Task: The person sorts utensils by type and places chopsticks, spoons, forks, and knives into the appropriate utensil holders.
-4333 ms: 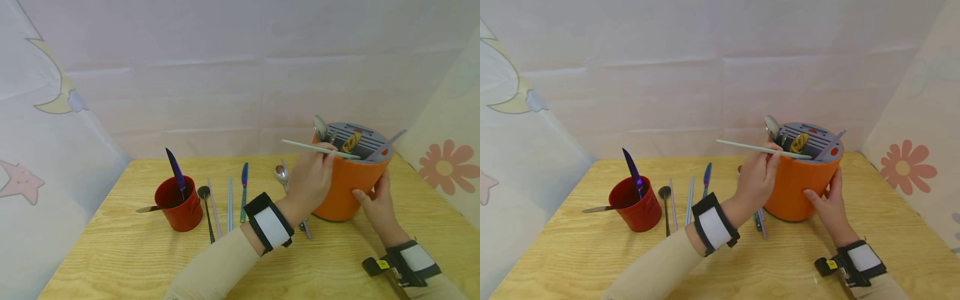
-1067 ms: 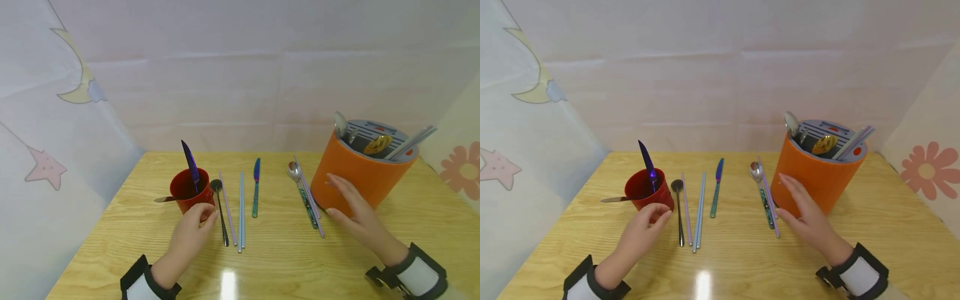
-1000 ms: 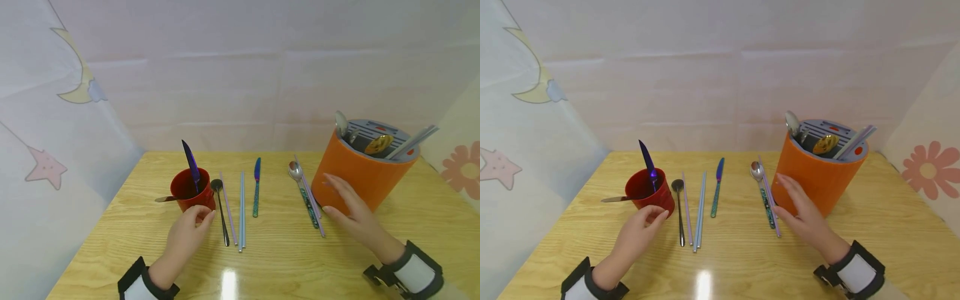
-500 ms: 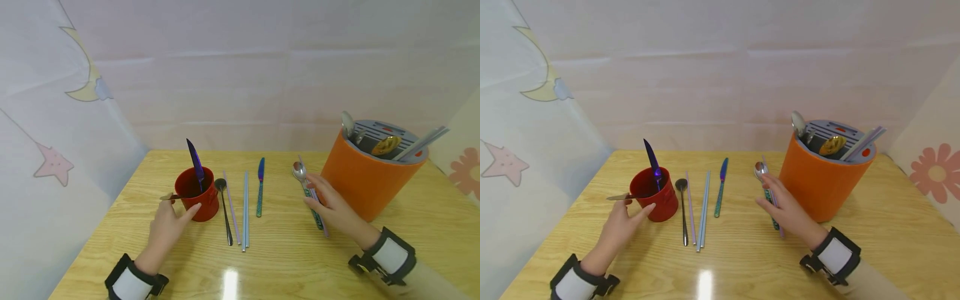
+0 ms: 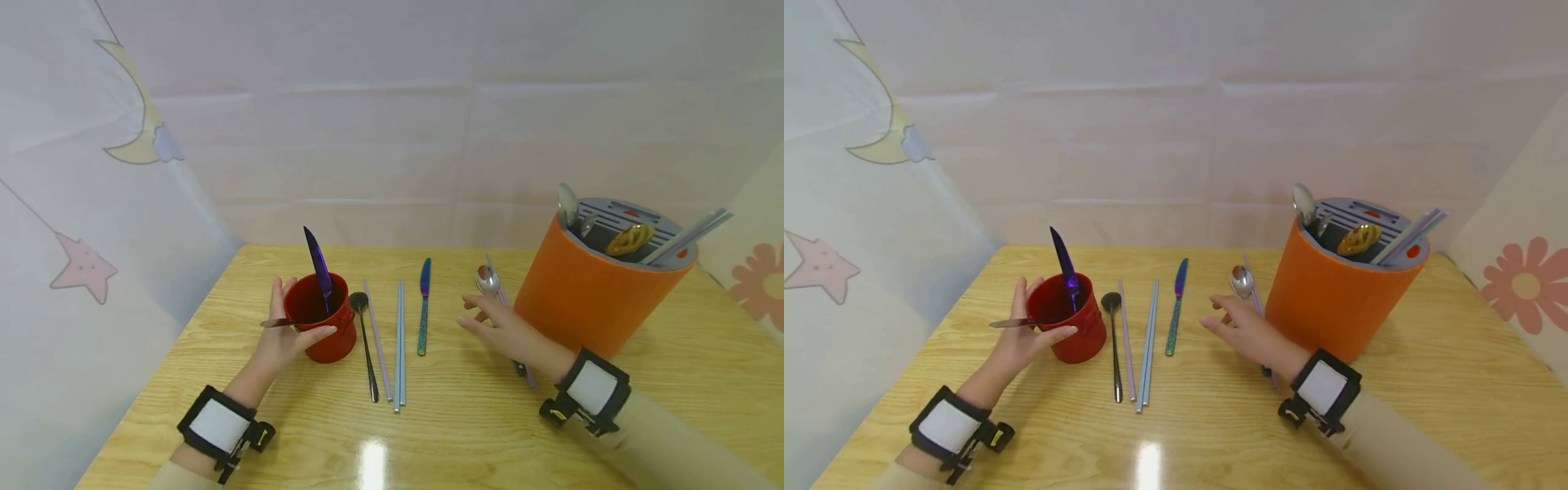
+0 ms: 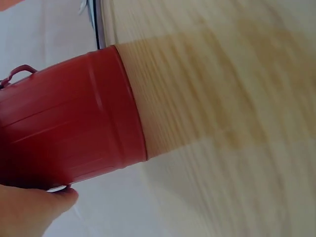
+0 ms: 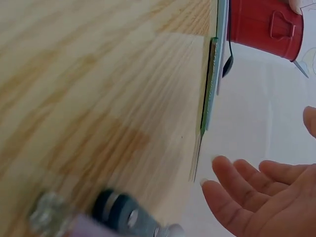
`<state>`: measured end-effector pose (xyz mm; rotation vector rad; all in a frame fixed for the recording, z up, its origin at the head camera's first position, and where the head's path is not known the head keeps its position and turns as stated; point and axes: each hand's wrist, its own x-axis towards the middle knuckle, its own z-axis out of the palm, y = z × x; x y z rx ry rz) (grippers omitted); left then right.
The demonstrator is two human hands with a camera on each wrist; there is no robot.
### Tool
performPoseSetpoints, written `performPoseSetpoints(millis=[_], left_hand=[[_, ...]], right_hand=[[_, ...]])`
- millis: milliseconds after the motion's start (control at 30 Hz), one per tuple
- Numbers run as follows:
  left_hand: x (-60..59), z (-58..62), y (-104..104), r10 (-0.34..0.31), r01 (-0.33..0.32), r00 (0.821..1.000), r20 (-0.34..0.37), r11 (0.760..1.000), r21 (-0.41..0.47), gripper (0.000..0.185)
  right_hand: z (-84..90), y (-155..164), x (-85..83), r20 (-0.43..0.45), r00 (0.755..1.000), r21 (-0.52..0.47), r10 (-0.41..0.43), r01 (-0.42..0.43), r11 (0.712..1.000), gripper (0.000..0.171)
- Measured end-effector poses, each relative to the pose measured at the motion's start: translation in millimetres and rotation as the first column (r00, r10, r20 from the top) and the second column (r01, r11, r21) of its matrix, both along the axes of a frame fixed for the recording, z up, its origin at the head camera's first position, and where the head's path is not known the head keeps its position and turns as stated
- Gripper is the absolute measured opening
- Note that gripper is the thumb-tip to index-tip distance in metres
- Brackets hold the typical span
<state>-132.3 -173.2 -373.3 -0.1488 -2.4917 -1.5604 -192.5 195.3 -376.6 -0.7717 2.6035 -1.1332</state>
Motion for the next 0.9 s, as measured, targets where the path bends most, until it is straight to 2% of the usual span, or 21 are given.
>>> performPoseSetpoints(millis=[67, 200, 367, 500, 633, 767, 900], left_hand=[[-3.2, -0.6, 0.1, -0.015, 0.015, 1.000, -0.007, 1.000, 0.001, 0.118], [-4.4, -1.5, -0.4, 0.000, 0.000, 1.000, -0.008, 0.999, -0.037, 0.113], [-2.7, 0.0, -2.7, 0.018, -0.016, 0.999, 0.031, 0.998, -0.067, 0.106], [-2.1, 1.5, -3.0, 0.011, -0.009, 0.999, 0.034, 0.999, -0.053, 0.102], [-2.0, 1.1, -1.2, -0.004, 0.005, 1.000, 0.020, 0.999, -0.048, 0.097], [-1.2, 0.9, 0.3, -0.017, 0.017, 1.000, 0.001, 0.998, -0.054, 0.094], [-1.2, 0.7, 0.9, -0.038, 0.038, 0.999, -0.026, 0.999, -0.022, 0.092]], right_hand=[[-2.4, -7.1, -4.5, 0.043, 0.999, 0.029, 0.011, -0.012, 1.000, 0.059], [-5.8, -26.6, -12.5, 0.114, 0.993, 0.074, 0.026, -0.034, 0.997, 0.054], [-7.0, -53.2, -26.2, 0.135, 0.990, 0.198, -0.034, 0.006, 0.980, 0.052], [-11.0, -70.4, -40.8, 0.175, 0.981, 0.273, -0.087, 0.037, 0.961, 0.039], [-17.2, -81.8, -49.7, 0.134, 0.984, 0.343, -0.117, 0.064, 0.937, 0.053], [-21.3, -88.9, -54.8, 0.084, 0.987, 0.422, -0.139, 0.091, 0.902, 0.051], [-19.7, -92.8, -55.3, 0.110, 0.979, 0.393, -0.171, 0.116, 0.912, 0.043]])
